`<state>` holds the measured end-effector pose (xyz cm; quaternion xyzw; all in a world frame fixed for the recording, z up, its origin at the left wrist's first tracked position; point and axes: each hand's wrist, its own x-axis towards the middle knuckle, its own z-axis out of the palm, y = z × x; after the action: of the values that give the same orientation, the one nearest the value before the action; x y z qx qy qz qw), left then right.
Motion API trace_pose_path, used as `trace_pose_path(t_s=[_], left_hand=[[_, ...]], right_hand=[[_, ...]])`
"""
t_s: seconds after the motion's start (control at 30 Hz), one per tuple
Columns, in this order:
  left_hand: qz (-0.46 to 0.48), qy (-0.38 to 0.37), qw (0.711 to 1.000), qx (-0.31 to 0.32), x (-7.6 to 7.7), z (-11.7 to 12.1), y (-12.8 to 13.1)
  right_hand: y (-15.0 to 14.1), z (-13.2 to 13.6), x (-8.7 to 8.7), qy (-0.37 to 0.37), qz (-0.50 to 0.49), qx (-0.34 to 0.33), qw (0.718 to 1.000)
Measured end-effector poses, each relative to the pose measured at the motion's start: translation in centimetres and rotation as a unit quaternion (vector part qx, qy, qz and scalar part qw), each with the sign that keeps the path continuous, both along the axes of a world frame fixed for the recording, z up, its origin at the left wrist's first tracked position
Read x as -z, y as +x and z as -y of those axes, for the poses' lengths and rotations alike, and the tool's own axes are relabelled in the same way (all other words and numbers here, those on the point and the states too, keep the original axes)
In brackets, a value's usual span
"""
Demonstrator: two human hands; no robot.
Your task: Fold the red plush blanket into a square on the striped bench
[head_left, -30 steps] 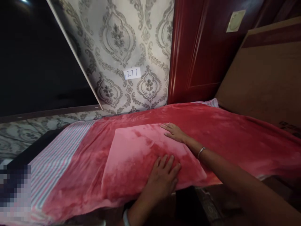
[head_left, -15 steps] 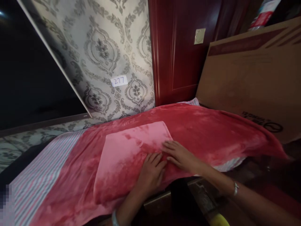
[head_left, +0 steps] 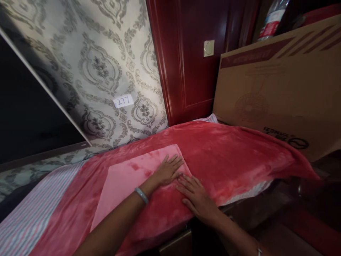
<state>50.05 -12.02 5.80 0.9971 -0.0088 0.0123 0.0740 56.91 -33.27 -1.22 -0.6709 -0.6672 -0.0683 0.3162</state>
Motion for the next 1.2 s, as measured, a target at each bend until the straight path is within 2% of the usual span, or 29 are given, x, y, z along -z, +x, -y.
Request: trace_pose_path(t_s=[0.2,0.37,0.57,0.73,0.9,1.03,1.13,1.2], left_hand=[[0.023,0.034,0.997,-0.058,-0.3,-3.2,3.3],[0.011,0.000,0.992,-0.127,0.1,-5.1,5.5],[0.048,-0.019,0.985,-0.163,1.7,-5.5,6.0],[0.061,-0.022,0.985,-0.157,2.0,-5.3,5.9],[0.050,-0.020,0.985,-0.163,1.8,-5.0,5.6],[0.040,-0.022,0.986,-0.163,0.8,-4.7,5.6],[0.043,-0.018,0.986,-0.160,-0.5,-4.0,4.9],[0.046,-0.025,0.990,-0.135,-1.3,-3.2,3.6]], right_hand=[[-0.2,0.0,0.7,0.030,-0.012,0.008,0.999],[-0.1,-0.2,1.7,0.038,-0.007,0.006,0.999],[-0.2,-0.3,3.0,0.058,-0.008,0.022,0.998],[-0.2,-0.2,3.2,0.057,-0.015,0.025,0.998],[-0.1,-0.3,3.0,0.065,-0.018,0.019,0.998],[0.4,0.0,2.3,0.026,-0.032,0.008,0.999],[0.8,0.4,0.6,-0.011,-0.036,0.002,0.999],[0.7,0.2,-1.1,-0.007,-0.032,0.004,0.999]])
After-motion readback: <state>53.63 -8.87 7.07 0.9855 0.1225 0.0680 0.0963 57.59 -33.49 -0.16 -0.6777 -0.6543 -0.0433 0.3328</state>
